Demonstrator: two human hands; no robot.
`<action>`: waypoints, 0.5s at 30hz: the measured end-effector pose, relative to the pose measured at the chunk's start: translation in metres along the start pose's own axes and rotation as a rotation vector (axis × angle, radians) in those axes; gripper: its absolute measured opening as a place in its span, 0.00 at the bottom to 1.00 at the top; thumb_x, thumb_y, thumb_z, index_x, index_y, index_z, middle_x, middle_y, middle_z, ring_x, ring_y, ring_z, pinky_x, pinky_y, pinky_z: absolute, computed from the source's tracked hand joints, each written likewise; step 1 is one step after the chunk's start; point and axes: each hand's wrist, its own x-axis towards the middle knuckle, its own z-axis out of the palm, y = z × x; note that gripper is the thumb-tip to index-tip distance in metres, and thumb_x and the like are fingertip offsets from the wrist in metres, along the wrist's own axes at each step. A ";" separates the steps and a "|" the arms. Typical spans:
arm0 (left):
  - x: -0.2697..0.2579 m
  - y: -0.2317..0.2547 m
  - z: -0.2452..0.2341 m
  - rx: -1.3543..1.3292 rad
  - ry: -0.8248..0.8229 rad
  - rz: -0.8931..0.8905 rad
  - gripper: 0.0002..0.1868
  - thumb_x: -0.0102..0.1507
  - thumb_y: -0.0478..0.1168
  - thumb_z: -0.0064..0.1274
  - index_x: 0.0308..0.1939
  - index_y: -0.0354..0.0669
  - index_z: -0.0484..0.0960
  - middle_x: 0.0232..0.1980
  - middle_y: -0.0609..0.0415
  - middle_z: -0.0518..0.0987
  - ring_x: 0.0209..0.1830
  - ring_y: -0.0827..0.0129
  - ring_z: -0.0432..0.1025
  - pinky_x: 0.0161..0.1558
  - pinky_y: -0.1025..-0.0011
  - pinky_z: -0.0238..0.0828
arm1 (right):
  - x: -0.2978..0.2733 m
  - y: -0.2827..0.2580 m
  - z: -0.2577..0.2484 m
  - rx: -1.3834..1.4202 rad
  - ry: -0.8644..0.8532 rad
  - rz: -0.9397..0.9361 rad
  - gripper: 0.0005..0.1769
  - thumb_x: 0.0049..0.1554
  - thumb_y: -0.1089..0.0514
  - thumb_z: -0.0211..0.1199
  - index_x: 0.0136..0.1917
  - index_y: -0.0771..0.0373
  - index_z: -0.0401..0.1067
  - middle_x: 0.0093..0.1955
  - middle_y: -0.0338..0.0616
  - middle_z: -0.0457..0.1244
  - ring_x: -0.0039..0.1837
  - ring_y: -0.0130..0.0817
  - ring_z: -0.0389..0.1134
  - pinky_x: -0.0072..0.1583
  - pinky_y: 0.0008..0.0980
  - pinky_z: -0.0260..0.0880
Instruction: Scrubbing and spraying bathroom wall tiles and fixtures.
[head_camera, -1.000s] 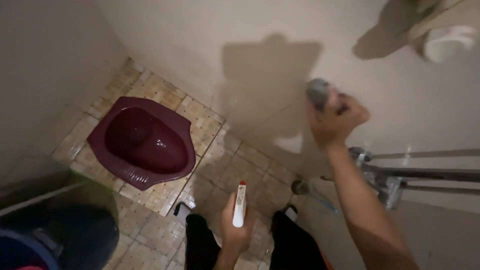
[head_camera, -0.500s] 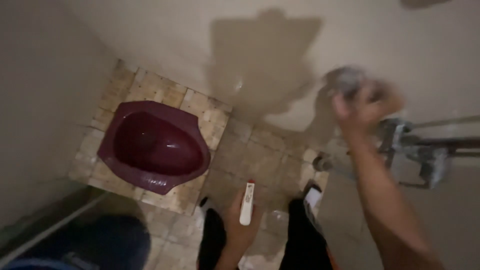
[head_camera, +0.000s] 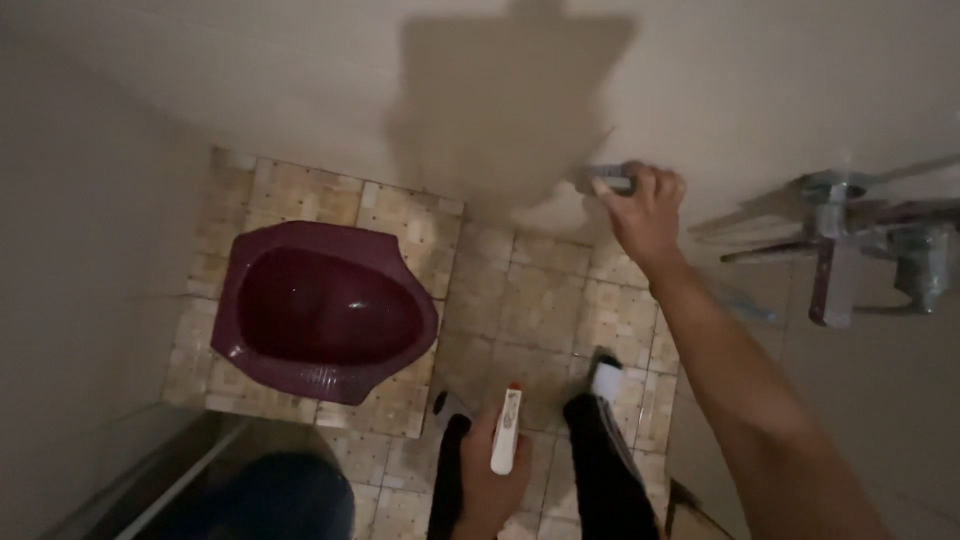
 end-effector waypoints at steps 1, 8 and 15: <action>0.001 -0.004 0.003 0.005 -0.009 -0.004 0.08 0.61 0.32 0.55 0.43 0.33 0.78 0.28 0.54 0.68 0.24 0.66 0.67 0.32 0.67 0.66 | 0.002 0.003 -0.003 -0.003 -0.007 0.007 0.28 0.55 0.60 0.76 0.64 0.37 0.75 0.66 0.45 0.57 0.67 0.47 0.54 0.67 0.51 0.53; 0.001 -0.006 0.007 -0.202 0.046 -0.054 0.22 0.55 0.26 0.49 0.53 0.39 0.79 0.35 0.57 0.76 0.31 0.71 0.71 0.36 0.70 0.69 | 0.044 0.003 -0.047 0.191 0.327 0.479 0.38 0.60 0.56 0.80 0.78 0.55 0.64 0.74 0.58 0.44 0.75 0.50 0.48 0.71 0.55 0.56; -0.002 0.004 0.000 -0.059 0.069 -0.019 0.19 0.56 0.27 0.50 0.52 0.35 0.80 0.35 0.50 0.80 0.32 0.69 0.74 0.38 0.71 0.72 | -0.005 -0.035 0.002 0.062 -0.035 0.336 0.23 0.54 0.64 0.68 0.61 0.45 0.78 0.66 0.51 0.61 0.67 0.50 0.58 0.66 0.53 0.56</action>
